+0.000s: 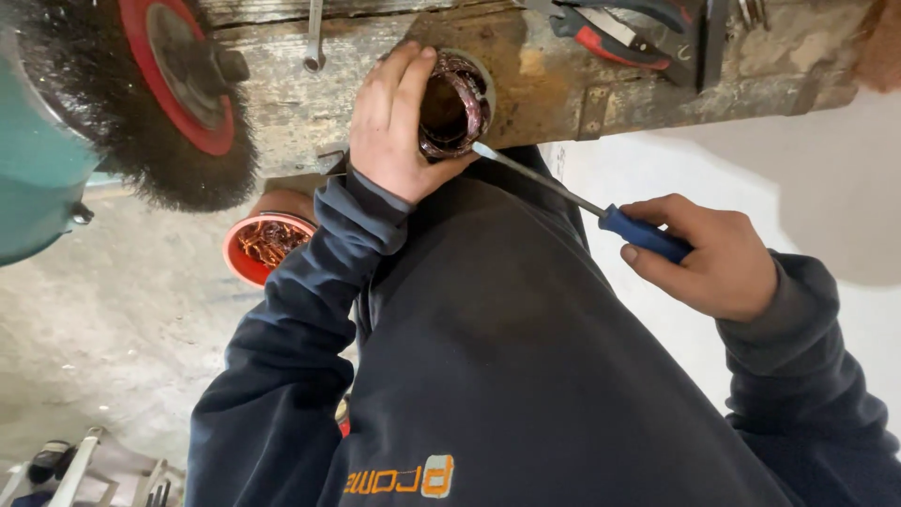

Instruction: The person cleans a cylindrical metal object by scraping its interior with a screwdriver and pliers. They repeatedly remove debris from the object and place it into a red container on the workbench.

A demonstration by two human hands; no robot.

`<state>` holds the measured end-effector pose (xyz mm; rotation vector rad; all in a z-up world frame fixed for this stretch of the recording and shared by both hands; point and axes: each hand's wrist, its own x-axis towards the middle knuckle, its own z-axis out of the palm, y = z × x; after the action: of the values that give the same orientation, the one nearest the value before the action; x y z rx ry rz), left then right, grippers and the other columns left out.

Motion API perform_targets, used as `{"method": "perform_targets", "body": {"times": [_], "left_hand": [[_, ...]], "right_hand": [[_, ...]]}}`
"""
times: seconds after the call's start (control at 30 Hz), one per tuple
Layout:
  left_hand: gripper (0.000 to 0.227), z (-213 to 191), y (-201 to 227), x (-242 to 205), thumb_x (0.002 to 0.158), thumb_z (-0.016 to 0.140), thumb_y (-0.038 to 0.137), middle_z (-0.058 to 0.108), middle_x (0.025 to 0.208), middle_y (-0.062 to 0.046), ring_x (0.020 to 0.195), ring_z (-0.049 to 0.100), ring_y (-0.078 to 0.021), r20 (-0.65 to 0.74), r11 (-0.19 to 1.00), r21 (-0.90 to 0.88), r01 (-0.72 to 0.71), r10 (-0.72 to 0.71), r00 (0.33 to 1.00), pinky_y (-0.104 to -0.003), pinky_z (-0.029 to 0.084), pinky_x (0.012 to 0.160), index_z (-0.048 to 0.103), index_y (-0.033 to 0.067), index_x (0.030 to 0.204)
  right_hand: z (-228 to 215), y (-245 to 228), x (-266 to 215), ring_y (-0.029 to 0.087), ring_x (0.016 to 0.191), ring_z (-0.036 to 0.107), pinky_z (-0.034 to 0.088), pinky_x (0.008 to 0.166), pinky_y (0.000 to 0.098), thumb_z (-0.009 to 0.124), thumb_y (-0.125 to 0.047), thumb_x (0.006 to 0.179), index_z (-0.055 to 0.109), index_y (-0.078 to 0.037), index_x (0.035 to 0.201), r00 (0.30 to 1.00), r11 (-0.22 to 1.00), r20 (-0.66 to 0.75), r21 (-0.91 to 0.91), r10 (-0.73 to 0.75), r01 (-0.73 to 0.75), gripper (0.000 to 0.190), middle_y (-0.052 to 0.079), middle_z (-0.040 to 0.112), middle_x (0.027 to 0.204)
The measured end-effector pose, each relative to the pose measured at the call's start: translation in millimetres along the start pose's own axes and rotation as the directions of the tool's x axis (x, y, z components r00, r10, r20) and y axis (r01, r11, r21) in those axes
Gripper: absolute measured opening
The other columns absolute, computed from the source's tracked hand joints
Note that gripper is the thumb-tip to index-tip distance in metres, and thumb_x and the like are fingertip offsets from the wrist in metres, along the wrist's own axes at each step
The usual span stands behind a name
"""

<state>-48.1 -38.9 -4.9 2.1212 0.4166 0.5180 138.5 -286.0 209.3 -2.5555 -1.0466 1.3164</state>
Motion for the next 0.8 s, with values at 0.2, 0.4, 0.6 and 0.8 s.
{"method": "perform_targets", "body": {"times": [0.2, 0.4, 0.6, 0.8], "left_hand": [[0.111, 1.3, -1.0, -0.4, 0.07, 0.106, 0.039, 0.046, 0.153, -0.018, 0.139, 0.05, -0.0386, -0.004, 1.0, 0.021, -0.008, 0.008, 1.0, -0.051, 0.04, 0.122, 0.041, 0.0038, 0.153], [0.11, 1.2, 0.8, 0.0, 0.071, 0.106, 0.039, 0.046, 0.152, -0.017, 0.14, 0.05, -0.0383, -0.007, 1.0, 0.023, 0.002, -0.002, 1.0, -0.051, 0.039, 0.122, 0.042, 0.005, 0.153], [0.11, 1.9, 0.0, 0.5, 0.07, 0.106, 0.037, 0.046, 0.152, -0.017, 0.139, 0.05, -0.0389, -0.015, 1.0, 0.007, -0.005, 0.005, 1.0, -0.051, 0.04, 0.122, 0.042, 0.0054, 0.153], [0.108, 0.5, 3.1, 0.6, 0.071, 0.105, 0.034, 0.046, 0.152, -0.017, 0.138, 0.051, -0.0382, -0.028, 1.0, 0.023, -0.003, 0.003, 1.0, -0.05, 0.041, 0.121, 0.042, 0.0058, 0.153]], "right_hand": [[-2.1, -0.7, 6.6, 0.021, 0.063, 0.075, 0.061, 0.063, 0.0313, 0.075, -0.029, 0.084, 0.068, -0.004, 0.121, 0.998, 0.999, 0.05, 0.005, 0.039, -0.039, 0.045, 0.012, 0.077, 0.084], [-1.9, -0.5, 3.5, 0.022, 0.069, 0.076, 0.061, 0.066, 0.0319, 0.075, -0.029, 0.086, 0.068, -0.004, 0.121, 1.0, 1.0, 0.006, -0.018, 0.014, -0.014, 0.045, 0.013, 0.077, 0.089], [1.9, -18.9, -2.9, 0.023, 0.073, 0.075, 0.059, 0.068, 0.0326, 0.077, -0.029, 0.087, 0.07, -0.008, 0.121, 0.995, 0.989, -0.091, -0.147, -0.045, 0.031, 0.041, 0.011, 0.076, 0.093], [32.1, -21.8, -20.0, 0.028, 0.077, 0.073, 0.057, 0.067, 0.0355, 0.078, -0.029, 0.09, 0.067, -0.007, 0.122, 0.974, 0.944, -0.149, -0.307, -0.173, 0.12, 0.04, 0.013, 0.076, 0.103]]}}
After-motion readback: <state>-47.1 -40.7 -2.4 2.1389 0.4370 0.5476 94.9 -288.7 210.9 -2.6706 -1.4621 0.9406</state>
